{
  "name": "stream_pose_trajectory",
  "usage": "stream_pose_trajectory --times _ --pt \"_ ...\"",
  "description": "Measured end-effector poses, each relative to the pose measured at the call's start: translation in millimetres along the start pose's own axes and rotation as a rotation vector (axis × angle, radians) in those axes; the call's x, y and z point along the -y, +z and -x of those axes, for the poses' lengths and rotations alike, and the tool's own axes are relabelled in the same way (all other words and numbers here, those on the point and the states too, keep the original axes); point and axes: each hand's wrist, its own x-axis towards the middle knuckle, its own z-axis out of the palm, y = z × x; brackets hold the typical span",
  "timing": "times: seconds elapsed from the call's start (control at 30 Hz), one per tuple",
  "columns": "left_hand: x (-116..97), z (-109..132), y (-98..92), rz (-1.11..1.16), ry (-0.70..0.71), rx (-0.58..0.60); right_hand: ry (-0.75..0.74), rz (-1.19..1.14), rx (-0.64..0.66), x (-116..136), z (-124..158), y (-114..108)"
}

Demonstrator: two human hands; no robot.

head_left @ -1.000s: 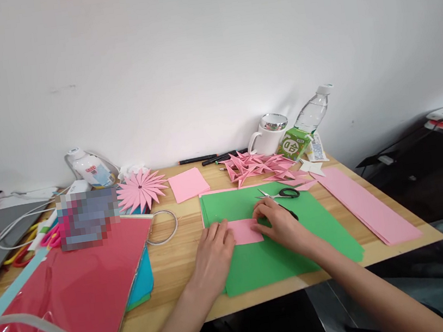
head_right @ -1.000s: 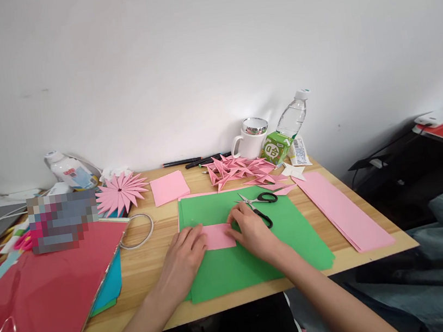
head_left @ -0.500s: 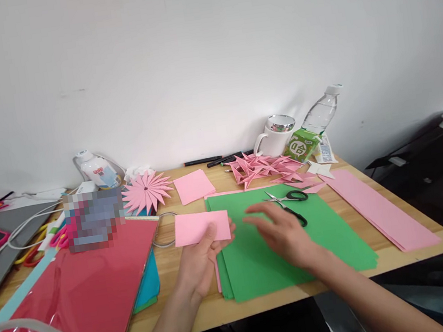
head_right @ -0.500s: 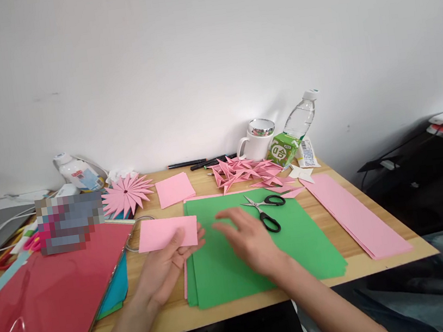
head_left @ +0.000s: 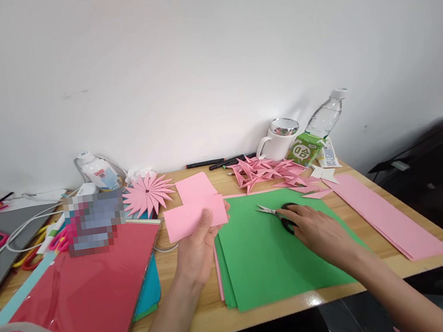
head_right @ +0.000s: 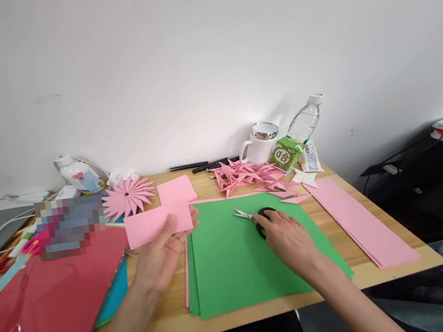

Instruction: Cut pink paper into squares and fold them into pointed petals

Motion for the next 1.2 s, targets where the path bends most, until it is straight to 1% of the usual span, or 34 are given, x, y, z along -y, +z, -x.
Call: stream_pose_trajectory --times 0.07,0.1,0.13,0.17,0.2,0.23,0.27,0.3,0.33,0.4,0.5,0.57,0.63,0.77,0.87,0.97,1.1,1.2 --pt "-1.5 -2.7 1.0 0.001 0.006 0.008 0.045 -0.055 -0.004 5.0 -1.5 0.9" --pt "-2.0 -4.2 1.7 0.004 0.008 0.007 0.084 -0.127 -0.019 6.6 -4.0 0.9" --pt "-2.3 -6.0 2.5 0.009 0.01 0.001 0.122 -0.246 -0.043 8.1 -7.7 0.2" --pt "-2.3 -8.1 3.5 0.016 0.011 -0.008 0.159 -0.413 -0.081 9.9 -12.9 -1.7" --pt "-2.2 -10.6 4.9 0.023 0.012 -0.015 0.182 -0.633 -0.12 12.6 -19.3 -5.0" --pt "-1.9 -13.6 6.6 0.031 0.012 -0.019 0.185 -0.895 -0.133 16.4 -26.7 -9.4" --pt "-1.7 -16.9 8.5 0.04 0.016 -0.02 0.186 -1.148 -0.122 21.7 -35.0 -14.7" --pt "-1.5 -20.4 10.6 0.052 0.021 -0.018 0.196 -1.351 -0.098 28.5 -43.7 -20.4" --pt "-1.4 -24.0 12.8 0.066 0.029 -0.016 0.197 -1.503 -0.075 36.8 -52.5 -25.8" --pt "-1.4 -30.7 16.3 0.089 0.048 -0.005 0.205 -1.674 -0.048 56.3 -68.9 -33.6" --pt "-1.4 -37.6 17.3 0.091 0.073 0.025 0.317 -1.745 -0.112 85.4 -87.2 -34.9" --pt "-0.5 -40.1 14.2 0.076 0.078 0.025 0.356 -1.793 -0.09 99.2 -94.0 -30.2" --pt "1.2 -41.6 8.9 0.059 0.073 -0.007 0.382 -1.829 -0.101 106.7 -96.9 -24.4" --pt "4.8 -44.5 -1.7 0.031 0.012 -0.081 0.438 -1.828 -0.187 109.8 -96.5 -18.8" --pt "6.1 -46.8 -5.0 0.084 -0.079 -0.107 0.41 -1.823 -0.22 110.1 -94.5 -21.9" --pt "6.3 -48.2 -5.4 0.14 -0.129 -0.134 0.376 -1.829 -0.231 110.8 -92.4 -26.4" --pt "5.9 -48.1 -5.3 0.144 -0.143 -0.092 0.377 -1.805 -0.247 110.8 -90.8 -27.0" --pt "5.4 -47.9 -4.9 0.13 -0.117 -0.068 0.384 -1.803 -0.226 111.2 -90.3 -24.2"
